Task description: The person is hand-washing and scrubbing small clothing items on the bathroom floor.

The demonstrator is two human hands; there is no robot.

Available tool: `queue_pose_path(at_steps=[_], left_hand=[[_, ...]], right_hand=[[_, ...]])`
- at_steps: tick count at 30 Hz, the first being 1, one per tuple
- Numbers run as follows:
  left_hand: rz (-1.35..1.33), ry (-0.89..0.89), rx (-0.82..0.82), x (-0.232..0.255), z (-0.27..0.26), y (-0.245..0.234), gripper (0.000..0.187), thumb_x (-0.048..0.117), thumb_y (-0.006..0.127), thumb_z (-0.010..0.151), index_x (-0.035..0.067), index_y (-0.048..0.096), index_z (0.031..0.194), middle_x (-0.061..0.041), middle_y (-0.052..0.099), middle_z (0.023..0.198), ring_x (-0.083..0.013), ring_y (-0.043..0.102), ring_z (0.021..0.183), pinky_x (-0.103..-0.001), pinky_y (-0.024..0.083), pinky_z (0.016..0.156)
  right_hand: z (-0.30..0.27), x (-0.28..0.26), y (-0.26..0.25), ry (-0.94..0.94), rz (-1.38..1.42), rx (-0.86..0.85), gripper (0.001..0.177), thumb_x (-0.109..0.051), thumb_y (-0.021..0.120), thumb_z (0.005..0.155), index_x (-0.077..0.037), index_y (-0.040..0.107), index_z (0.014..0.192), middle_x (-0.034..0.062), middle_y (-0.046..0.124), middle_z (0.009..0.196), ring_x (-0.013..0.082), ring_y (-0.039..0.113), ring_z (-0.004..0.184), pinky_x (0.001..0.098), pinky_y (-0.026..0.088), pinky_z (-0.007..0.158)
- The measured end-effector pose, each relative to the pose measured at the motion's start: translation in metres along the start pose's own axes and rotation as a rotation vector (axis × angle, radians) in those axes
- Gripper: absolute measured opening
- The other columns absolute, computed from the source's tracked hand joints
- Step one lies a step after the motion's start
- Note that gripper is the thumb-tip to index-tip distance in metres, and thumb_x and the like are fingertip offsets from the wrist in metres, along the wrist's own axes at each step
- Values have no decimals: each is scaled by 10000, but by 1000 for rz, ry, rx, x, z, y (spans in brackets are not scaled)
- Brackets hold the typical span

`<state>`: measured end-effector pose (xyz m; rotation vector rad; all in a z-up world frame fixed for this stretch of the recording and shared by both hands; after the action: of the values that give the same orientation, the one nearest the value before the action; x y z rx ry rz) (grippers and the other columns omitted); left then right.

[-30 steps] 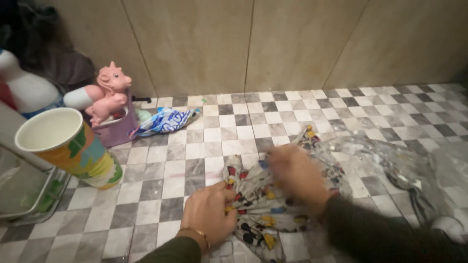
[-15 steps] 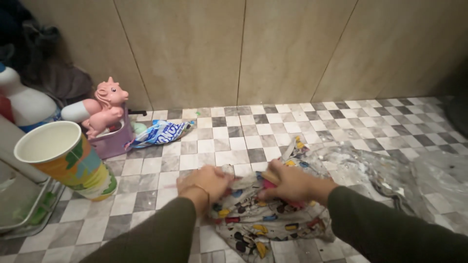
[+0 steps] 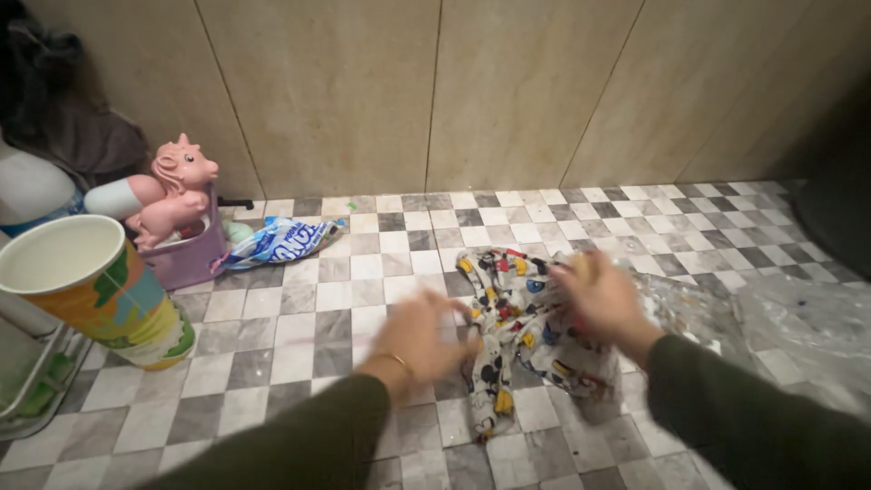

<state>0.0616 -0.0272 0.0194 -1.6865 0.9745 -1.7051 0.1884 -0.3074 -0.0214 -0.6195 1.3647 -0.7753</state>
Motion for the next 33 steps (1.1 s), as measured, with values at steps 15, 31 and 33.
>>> queue_pose_path(at_steps=[15, 31, 33], left_hand=[[-41, 18, 133, -35, -19, 26, 130, 166, 767, 755, 49, 772, 812, -194, 722, 819, -377, 696, 846, -440, 558, 800], [-457, -124, 105, -49, -12, 24, 493, 68, 830, 663, 60, 577, 1086, -117, 738, 713, -252, 760, 689, -375, 596, 651], [-253, -29, 134, -48, -11, 23, 363, 51, 726, 780, 56, 535, 1089, -168, 719, 755, -357, 717, 744, -431, 569, 697]], right_hand=[[-17, 50, 6, -486, -506, -31, 416, -385, 375, 1066, -56, 625, 1120, 183, 689, 1044, 410, 671, 856, 548, 515, 875], [-124, -64, 55, -226, -90, -46, 327, -339, 456, 1015, -105, 606, 1188, 210, 669, 992, 406, 649, 942, 538, 522, 848], [-150, -87, 79, -426, -16, -77, 325, -317, 456, 1008, -94, 672, 1103, 202, 672, 1000, 393, 636, 969, 531, 523, 833]])
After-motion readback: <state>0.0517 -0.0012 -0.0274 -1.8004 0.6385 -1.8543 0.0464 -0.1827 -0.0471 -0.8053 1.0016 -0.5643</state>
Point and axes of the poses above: each hand's wrist, its own z-axis towards the middle knuckle, its own y-axis out of the palm, x = y × z, the point moved 1 cm from there along z, towards the middle knuckle
